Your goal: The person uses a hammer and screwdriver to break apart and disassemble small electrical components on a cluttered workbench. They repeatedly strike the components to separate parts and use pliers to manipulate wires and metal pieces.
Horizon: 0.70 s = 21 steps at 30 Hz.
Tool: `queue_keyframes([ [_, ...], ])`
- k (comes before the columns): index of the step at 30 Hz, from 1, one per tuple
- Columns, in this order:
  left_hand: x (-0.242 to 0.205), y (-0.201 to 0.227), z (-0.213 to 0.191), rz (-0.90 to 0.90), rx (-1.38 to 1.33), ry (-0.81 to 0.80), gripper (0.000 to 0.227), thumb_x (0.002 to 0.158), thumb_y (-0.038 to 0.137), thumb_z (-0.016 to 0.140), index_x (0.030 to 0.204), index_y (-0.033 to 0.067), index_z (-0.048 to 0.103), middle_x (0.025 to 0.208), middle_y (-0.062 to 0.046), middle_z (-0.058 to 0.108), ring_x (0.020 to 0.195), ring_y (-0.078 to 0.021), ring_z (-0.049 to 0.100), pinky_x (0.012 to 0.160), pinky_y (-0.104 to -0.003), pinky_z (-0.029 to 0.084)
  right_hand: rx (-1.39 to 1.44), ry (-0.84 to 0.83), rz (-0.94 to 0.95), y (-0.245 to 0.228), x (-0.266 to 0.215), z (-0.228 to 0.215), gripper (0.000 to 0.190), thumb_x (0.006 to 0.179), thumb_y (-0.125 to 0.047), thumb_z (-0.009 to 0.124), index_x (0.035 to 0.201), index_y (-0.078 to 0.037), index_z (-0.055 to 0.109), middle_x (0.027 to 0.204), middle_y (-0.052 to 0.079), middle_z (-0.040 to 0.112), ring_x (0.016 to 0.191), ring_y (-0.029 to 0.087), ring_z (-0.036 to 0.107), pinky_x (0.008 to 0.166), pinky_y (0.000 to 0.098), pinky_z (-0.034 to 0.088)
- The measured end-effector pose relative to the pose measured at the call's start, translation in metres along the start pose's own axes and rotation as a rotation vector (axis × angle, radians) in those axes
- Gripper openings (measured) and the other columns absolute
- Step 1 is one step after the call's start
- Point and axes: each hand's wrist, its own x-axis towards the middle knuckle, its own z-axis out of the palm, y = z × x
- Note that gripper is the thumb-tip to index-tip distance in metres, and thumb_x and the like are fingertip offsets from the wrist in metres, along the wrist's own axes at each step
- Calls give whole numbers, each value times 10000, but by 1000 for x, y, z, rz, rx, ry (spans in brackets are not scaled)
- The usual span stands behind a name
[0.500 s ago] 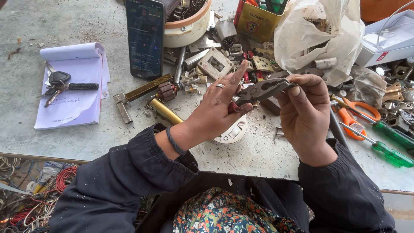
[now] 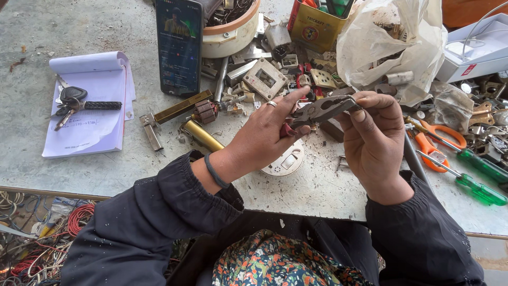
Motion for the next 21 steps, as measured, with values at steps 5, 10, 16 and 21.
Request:
queue_keyframes([
  [5, 1, 2, 0, 49, 24, 12, 466, 1012, 344, 695, 1366, 112, 500, 857, -57, 606, 774, -219, 612, 734, -400, 497, -19, -30, 34, -6, 2, 4, 148, 1088, 35, 608, 1225, -22, 602, 1238, 106, 650, 1212, 205, 672, 1133, 398, 550],
  [10, 5, -1, -3, -113, -23, -33, 363, 1028, 359, 660, 1244, 109, 511, 723, -5, 571, 559, -159, 578, 561, -349, 461, -228, -46, 71, -24, 9, -11, 275, 1030, 3, 692, 1287, -29, 600, 1211, 104, 677, 1125, 201, 698, 1032, 372, 595],
  [16, 8, -13, -17, -101, -139, 103, 233, 1045, 267, 668, 1140, 104, 530, 651, 45, 513, 530, -79, 503, 484, -280, 399, -1048, -5, -98, -48, 32, -41, 175, 1104, -20, 709, 1266, 22, 661, 1166, 93, 708, 1086, 189, 711, 975, 322, 595],
  [21, 8, -22, -23, -141, -327, 85, 136, 1072, 205, 650, 1054, 119, 546, 711, 45, 500, 560, -51, 459, 471, -249, 357, -1551, -68, 20, -55, 33, -53, 138, 1018, -82, 740, 1141, -18, 746, 1099, 87, 718, 967, 184, 720, 859, 310, 584],
])
